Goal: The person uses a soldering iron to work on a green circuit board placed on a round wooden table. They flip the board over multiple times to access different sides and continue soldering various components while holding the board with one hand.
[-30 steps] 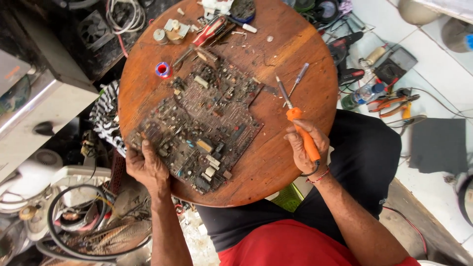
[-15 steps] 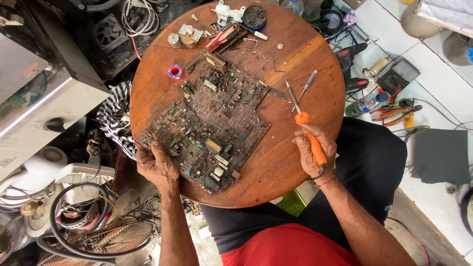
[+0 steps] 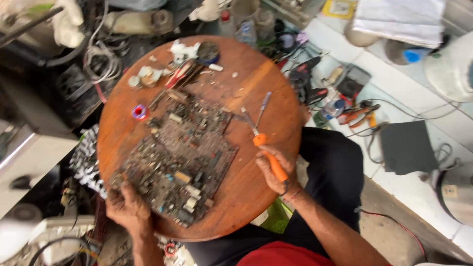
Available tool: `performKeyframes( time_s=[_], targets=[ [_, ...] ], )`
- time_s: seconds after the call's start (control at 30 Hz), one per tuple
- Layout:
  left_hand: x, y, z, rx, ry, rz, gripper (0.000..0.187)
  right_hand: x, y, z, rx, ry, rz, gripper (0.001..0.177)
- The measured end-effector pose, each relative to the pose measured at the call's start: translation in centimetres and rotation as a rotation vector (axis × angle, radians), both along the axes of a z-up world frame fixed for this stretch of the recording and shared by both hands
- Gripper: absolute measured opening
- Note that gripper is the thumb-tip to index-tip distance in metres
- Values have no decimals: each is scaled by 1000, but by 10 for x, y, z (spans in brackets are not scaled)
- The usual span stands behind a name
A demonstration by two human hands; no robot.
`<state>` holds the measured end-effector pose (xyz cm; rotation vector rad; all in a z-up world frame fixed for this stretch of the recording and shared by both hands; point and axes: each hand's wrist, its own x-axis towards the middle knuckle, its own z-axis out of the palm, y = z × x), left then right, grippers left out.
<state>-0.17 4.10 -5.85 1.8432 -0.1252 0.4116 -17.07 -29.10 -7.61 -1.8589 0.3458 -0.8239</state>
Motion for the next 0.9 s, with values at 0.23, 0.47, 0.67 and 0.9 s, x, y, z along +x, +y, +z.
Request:
performKeyframes(
  time_s=[0.23, 0.47, 0.67, 0.9],
  targets=[
    [11, 14, -34, 170, -28, 103, 60, 3, -5, 0, 69, -81, 111, 30],
    [26, 36, -66, 151, 58, 219, 63, 5, -8, 10, 87, -209, 165, 29],
    [29, 38, -70, 194, 48, 239, 63, 5, -10, 15, 23, -196, 143, 29],
    [20, 25, -50, 190, 53, 189, 57, 5, -12, 19, 13, -218, 167, 28]
  ],
)
